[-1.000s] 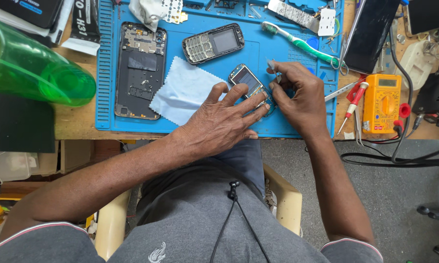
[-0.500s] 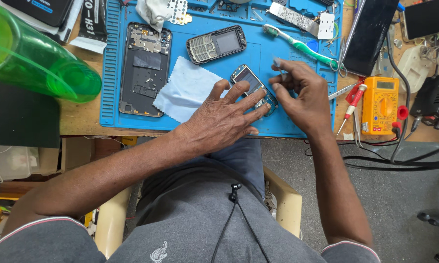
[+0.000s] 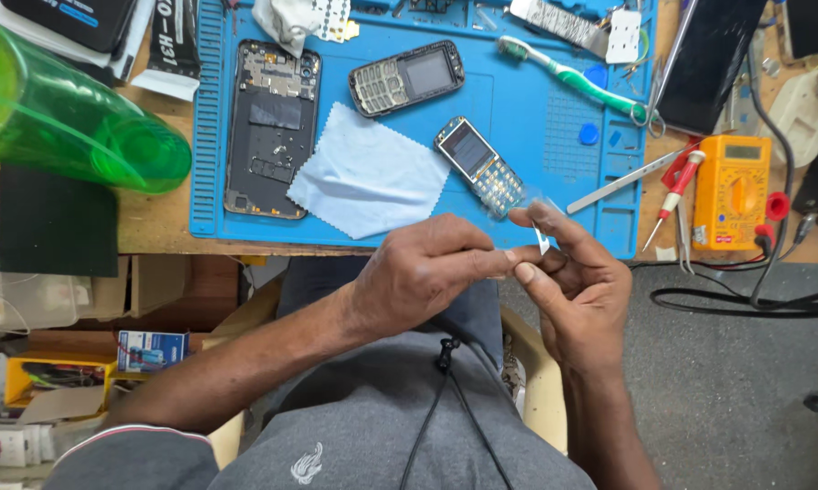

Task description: The person disassembles a feature phone, removes the keypad, and uses tweezers to adjust small components on the circuit board. They then reassemble the phone and test the keypad by pressing buttons.

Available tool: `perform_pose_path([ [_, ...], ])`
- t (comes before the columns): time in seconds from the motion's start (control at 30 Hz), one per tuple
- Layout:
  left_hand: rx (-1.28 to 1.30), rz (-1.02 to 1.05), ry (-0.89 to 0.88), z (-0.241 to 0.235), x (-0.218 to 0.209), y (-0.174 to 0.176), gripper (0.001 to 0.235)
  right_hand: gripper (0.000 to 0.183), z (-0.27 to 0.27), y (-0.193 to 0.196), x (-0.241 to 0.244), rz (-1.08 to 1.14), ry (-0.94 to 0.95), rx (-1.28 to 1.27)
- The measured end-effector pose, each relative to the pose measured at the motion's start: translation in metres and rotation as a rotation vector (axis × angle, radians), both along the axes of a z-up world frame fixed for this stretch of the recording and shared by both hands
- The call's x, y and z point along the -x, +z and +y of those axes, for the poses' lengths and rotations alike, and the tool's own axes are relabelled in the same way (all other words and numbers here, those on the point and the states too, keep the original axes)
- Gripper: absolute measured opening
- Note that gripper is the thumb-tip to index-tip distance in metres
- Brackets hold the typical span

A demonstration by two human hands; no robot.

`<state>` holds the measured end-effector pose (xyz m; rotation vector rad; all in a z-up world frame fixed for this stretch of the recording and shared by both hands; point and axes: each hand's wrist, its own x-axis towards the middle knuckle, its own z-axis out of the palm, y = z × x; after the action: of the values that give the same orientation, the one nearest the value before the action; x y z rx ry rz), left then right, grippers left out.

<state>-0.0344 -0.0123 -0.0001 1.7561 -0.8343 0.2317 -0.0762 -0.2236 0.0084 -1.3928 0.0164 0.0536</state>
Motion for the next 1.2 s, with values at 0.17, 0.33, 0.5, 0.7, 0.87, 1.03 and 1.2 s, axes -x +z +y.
perform_pose_path([
  [0.17, 0.017, 0.016, 0.078, 0.001, 0.006, -0.007, 0.024, 0.053, 0.016, -0.002, 0.010, -0.018, -0.094, -0.031],
  [0.33, 0.263, 0.431, 0.117, 0.002, 0.020, -0.004, 0.025, 0.047, 0.031, 0.007, 0.022, -0.335, -0.010, 0.726],
  [0.5, 0.323, 0.409, 0.108, 0.002, 0.028, -0.011, 0.007, 0.042, 0.038, 0.008, 0.028, -0.211, 0.044, 0.796],
  [0.7, 0.289, 0.412, 0.147, 0.020, 0.010, -0.008, 0.007, 0.020, 0.020, 0.002, -0.004, -0.221, -0.197, 0.445],
  [0.87, -0.200, -0.036, 0.147, 0.027, -0.022, 0.007, 0.040, 0.016, -0.006, 0.001, -0.051, -0.260, -0.199, 0.816],
  [1.03, -0.658, -0.046, 0.067, 0.003, -0.039, 0.008, 0.046, 0.017, -0.004, 0.000, -0.074, -0.398, -0.094, 1.047],
  [1.2, -0.839, -0.065, 0.052, -0.007, -0.052, 0.004, 0.036, 0.017, 0.002, 0.001, -0.077, -0.405, -0.054, 1.061],
])
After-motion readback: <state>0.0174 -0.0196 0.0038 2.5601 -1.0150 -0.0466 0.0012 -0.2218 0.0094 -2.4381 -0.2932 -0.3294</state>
